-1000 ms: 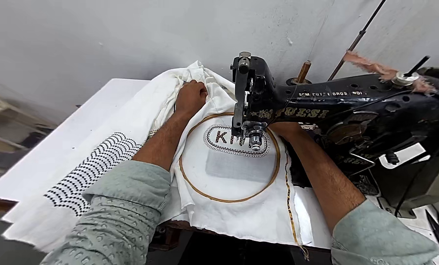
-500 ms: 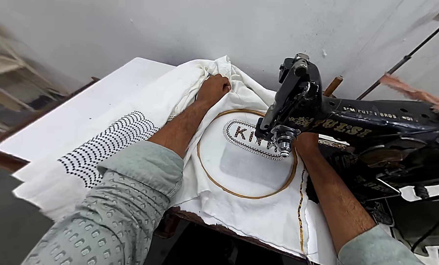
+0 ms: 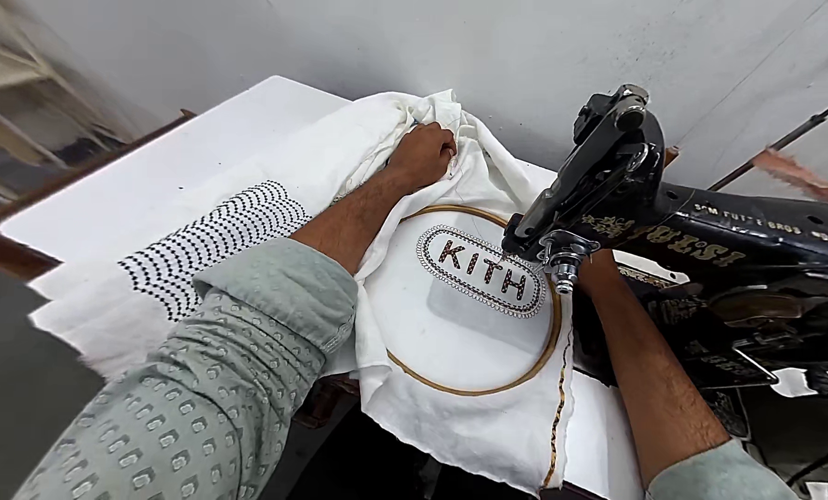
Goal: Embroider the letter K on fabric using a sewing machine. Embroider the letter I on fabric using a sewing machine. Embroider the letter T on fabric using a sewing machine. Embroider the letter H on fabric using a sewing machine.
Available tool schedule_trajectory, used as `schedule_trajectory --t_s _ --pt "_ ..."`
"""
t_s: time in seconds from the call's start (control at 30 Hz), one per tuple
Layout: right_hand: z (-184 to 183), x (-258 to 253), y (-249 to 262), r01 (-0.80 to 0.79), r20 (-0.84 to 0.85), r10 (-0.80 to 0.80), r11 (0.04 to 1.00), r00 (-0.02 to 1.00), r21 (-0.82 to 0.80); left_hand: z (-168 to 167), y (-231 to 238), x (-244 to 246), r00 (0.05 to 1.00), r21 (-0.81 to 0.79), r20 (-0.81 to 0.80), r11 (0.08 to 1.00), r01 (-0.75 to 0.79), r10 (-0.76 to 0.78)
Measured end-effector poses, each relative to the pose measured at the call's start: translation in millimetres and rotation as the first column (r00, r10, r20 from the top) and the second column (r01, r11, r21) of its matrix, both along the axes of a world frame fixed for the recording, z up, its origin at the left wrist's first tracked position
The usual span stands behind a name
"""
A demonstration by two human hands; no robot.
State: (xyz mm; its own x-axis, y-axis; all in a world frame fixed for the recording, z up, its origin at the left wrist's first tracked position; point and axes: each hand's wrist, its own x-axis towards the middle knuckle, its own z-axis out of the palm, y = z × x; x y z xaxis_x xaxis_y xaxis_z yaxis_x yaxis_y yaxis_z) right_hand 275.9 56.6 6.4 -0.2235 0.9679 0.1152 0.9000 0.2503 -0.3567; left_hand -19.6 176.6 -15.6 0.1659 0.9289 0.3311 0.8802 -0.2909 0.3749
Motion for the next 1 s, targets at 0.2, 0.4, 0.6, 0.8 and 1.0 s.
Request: schedule_trajectory --t_s 0.2,0.4,0.6,0.8,1.0 --pt "-31 18 13 0.147 -0.329 -0.075 0.969 0.941 0.199 0 1 -1 1.0 -0.001 0.008 1.0 0.003 -0.003" --pt "-42 19 29 0.416 -0.697 -0.16 0.884 0.699 0.215 -2 3 -3 1.0 0.005 0.024 1.0 0.015 -0.016" --pt "-35 14 19 0.366 -0.308 -0.261 0.858 0.915 0.362 1 2 -2 1.0 -0.002 0.026 1.0 0.004 -0.004" --pt "-37 12 17 0.211 -0.189 -0.143 0.883 0.972 0.419 0 2 -2 1.0 -0.009 0.03 1.0 0.0 0.0" --pt "-31 7 17 0.227 -0.111 -0.201 0.918 0.973 0.326 2 1 -1 0.999 -0.018 0.035 1.0 -0.007 0.008"
